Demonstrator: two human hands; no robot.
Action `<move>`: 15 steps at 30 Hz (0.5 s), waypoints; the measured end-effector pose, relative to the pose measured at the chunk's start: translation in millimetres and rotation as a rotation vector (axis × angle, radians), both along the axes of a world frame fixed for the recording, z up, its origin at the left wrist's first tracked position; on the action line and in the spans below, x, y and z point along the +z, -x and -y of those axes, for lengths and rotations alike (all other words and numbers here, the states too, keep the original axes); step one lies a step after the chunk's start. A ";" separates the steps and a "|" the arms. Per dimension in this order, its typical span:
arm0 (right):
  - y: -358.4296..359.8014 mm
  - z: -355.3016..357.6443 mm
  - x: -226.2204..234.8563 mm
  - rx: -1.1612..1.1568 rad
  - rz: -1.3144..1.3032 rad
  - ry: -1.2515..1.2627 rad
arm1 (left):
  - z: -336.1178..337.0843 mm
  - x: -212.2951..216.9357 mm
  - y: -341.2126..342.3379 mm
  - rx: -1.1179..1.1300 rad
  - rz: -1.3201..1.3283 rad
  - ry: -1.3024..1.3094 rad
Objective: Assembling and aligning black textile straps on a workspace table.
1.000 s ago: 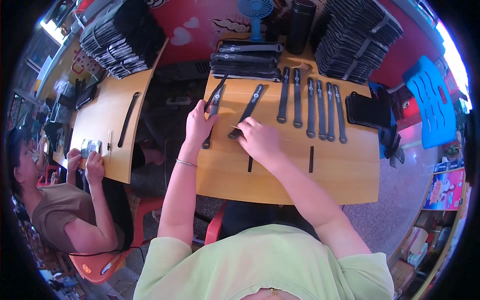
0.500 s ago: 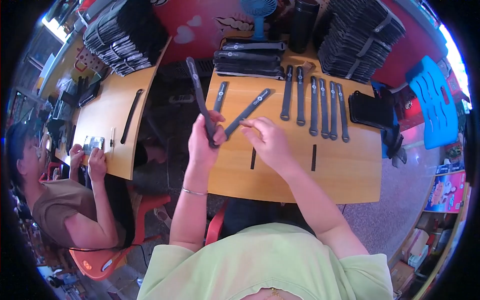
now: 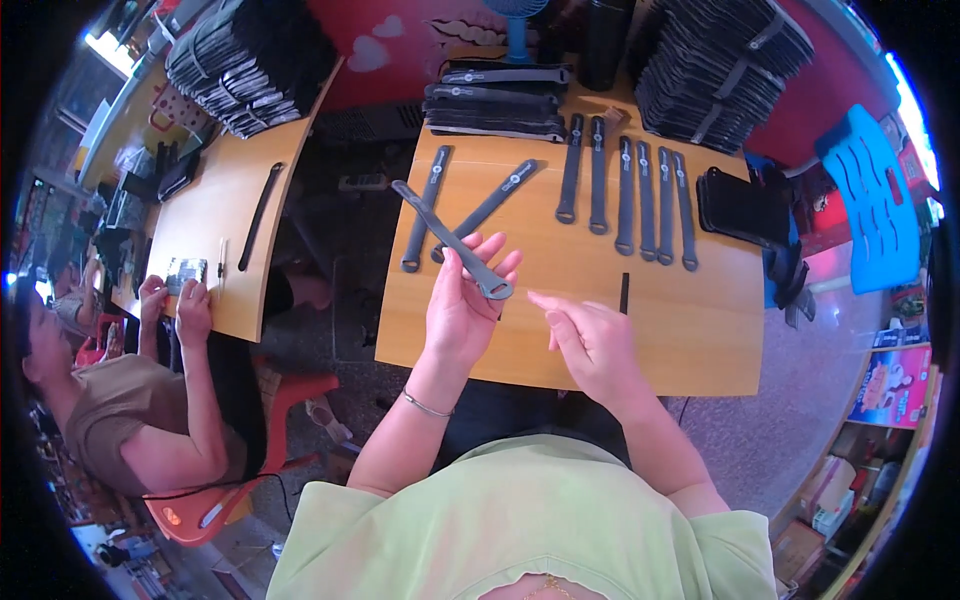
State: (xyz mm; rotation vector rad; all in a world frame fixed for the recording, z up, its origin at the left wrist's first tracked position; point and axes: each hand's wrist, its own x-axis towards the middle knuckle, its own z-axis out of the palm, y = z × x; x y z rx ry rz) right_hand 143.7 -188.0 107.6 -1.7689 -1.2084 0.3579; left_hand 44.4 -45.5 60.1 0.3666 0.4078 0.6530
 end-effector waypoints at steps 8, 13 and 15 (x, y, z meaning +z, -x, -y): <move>2.4 13.2 4.1 -0.094 0.007 0.056 | 23.7 13.6 -1.7 -0.070 -0.039 -0.167; 1.7 12.7 -1.5 -0.095 0.113 0.011 | 29.7 13.3 -1.0 -0.050 -0.039 -0.270; 2.6 10.7 -2.2 -0.091 0.194 -0.104 | 30.7 13.2 0.0 -0.060 -0.006 -0.266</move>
